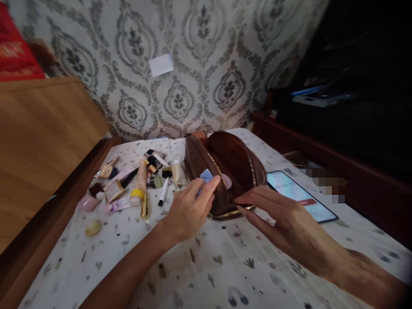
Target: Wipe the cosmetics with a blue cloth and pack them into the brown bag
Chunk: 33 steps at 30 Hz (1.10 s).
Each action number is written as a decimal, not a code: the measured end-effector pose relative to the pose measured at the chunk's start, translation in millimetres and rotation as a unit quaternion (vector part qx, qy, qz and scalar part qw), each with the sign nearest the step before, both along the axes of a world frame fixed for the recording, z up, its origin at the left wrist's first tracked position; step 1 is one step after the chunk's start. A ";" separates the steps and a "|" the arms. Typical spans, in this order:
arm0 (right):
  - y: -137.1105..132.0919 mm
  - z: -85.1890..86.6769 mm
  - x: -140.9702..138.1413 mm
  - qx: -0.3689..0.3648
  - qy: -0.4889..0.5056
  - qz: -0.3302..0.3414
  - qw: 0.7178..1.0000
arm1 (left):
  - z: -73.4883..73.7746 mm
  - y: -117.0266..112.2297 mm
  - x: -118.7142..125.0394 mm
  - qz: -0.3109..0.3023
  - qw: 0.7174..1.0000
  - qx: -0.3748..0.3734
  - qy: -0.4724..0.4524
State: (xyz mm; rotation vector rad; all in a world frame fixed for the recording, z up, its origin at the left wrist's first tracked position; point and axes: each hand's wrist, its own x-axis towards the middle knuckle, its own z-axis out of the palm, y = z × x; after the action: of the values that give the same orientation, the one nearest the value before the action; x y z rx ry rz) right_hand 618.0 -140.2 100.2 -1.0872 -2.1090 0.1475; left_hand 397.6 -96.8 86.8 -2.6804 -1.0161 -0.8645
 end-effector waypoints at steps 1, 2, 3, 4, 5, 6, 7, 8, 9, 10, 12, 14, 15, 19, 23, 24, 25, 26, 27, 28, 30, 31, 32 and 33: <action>0.5 0.5 -4.8 0.005 0.010 0.005 1.000 | -3.1 -1.6 -4.2 0.004 1.000 -0.009 0.012; 0.2 1.3 -10.3 0.011 0.018 0.010 1.000 | -6.5 -3.2 -9.2 0.008 1.000 -0.017 0.023; -0.7 2.4 -16.4 0.017 0.024 0.018 0.999 | -10.1 -4.7 -14.9 0.015 0.999 -0.025 0.031; -2.1 3.3 -22.9 0.023 0.029 0.028 0.999 | -13.7 -5.9 -21.4 0.023 0.999 -0.032 0.036; -3.8 3.9 -29.7 0.029 0.035 0.040 0.998 | -17.2 -6.7 -28.5 0.032 0.998 -0.038 0.039; -5.6 3.9 -36.6 0.033 0.042 0.051 0.997 | -20.5 -7.0 -36.3 0.043 0.997 -0.046 0.043; -7.0 3.1 -43.8 0.033 0.050 0.064 0.996 | -23.6 -6.9 -44.6 0.055 0.996 -0.055 0.048; -8.0 1.2 -51.0 0.028 0.058 0.080 0.995 | -26.6 -6.6 -53.1 0.069 0.994 -0.065 0.055; -8.2 -1.7 -58.4 0.014 0.065 0.095 0.993 | -29.4 -6.2 -61.8 0.084 0.992 -0.074 0.063; -7.7 -5.5 -65.9 -0.003 0.072 0.107 0.992 | -32.2 -6.0 -70.2 0.099 0.989 -0.082 0.070; -4.3 -15.1 -81.5 -0.047 0.082 0.126 0.987 | -37.4 -6.7 -85.3 0.131 0.984 -0.094 0.075; 1.6 -25.7 -97.8 -0.096 0.088 0.138 0.982 | -40.8 -8.0 -97.3 0.157 0.979 -0.112 0.070; 5.2 -30.6 -106.0 -0.121 0.090 0.140 0.979 | -41.1 -7.7 -102.3 0.169 0.975 -0.129 0.060; 20.7 -48.2 -136.4 -0.239 0.113 0.132 0.955 | -28.4 14.0 -122.2 0.225 0.955 -0.195 -0.006; 31.3 -68.4 -155.2 -0.319 0.171 0.114 0.925 | -3.1 76.3 -151.3 0.294 0.929 -0.217 -0.052; 32.6 -74.2 -157.2 -0.323 0.184 0.109 0.922 | 1.2 94.1 -159.6 0.313 0.922 -0.222 -0.058; 33.3 -80.0 -158.1 -0.325 0.194 0.105 0.920 | 3.8 110.7 -167.9 0.335 0.912 -0.229 -0.063; 33.8 -85.4 -158.2 -0.325 0.202 0.101 0.918 | 4.3 125.6 -176.0 0.354 0.902 -0.239 -0.067; 34.0 -90.4 -157.6 -0.326 0.208 0.098 0.917 | 3.2 138.1 -183.7 0.370 0.892 -0.250 -0.069; 34.2 -94.7 -156.7 -0.328 0.214 0.098 0.915 | 0.8 148.4 -190.7 0.385 0.883 -0.259 -0.071; 34.8 -101.0 -154.9 -0.336 0.228 0.099 0.908 | -5.2 163.3 -201.8 0.411 0.866 -0.276 -0.070; 35.2 -103.1 -154.3 -0.343 0.235 0.100 0.904 | -7.7 169.3 -205.6 0.422 0.859 -0.282 -0.068; 35.5 -104.5 -154.1 -0.349 0.241 0.099 0.900 | -9.4 175.3 -207.9 0.432 0.852 -0.288 -0.063; 35.6 -105.3 -154.1 -0.354 0.246 0.098 0.897 | -9.9 181.9 -208.7 0.439 0.848 -0.292 -0.057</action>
State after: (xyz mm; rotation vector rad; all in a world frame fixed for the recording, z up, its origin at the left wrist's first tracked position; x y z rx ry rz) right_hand 463.9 -104.6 -5.1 -1.0651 -1.7038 1.2357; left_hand 188.9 85.1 76.9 -2.0469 -2.5615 -0.5469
